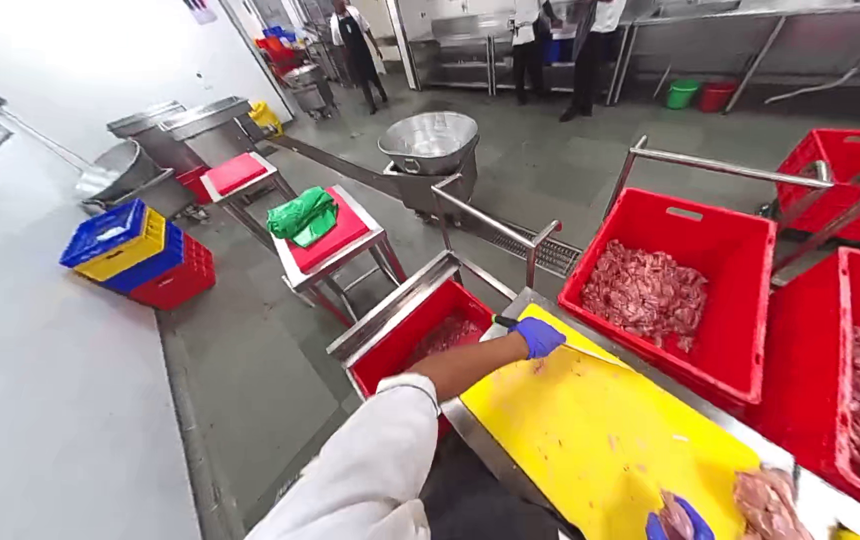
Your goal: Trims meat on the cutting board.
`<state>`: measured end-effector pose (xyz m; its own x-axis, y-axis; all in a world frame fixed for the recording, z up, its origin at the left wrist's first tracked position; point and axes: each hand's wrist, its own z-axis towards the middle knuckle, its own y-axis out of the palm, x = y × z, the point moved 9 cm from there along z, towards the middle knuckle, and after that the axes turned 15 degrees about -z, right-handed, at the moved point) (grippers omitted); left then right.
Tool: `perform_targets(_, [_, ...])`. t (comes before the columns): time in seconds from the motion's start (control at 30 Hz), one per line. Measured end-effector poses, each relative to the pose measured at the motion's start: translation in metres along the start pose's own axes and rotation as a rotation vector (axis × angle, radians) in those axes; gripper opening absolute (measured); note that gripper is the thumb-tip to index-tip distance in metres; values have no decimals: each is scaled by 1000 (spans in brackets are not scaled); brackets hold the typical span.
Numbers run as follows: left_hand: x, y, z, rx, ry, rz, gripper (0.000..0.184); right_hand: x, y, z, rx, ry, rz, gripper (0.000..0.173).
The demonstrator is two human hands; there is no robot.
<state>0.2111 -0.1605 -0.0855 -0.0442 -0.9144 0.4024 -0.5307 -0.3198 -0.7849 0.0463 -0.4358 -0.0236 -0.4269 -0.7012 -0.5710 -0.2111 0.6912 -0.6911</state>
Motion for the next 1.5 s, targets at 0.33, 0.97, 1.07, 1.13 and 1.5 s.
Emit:
perform_targets(0.33, [-59, 3, -59, 29, -158, -75, 36, 88, 54, 43, 460, -514, -117, 48])
perform_targets(0.97, [22, 114, -133, 114, -630, -528, 45, 90, 57, 41, 449, -574, -70, 50])
perform_targets(1.07, [15, 95, -121, 95, -522, -504, 42, 90, 56, 41, 444, -569, -77, 51])
perform_targets(1.13, [-2, 62, -100, 148, -385, -368, 39, 90, 55, 43, 462, -565, -87, 52])
perform_targets(1.5, [9, -5, 52, 19, 419, 274, 33, 91, 57, 36, 521, -506, -107, 49])
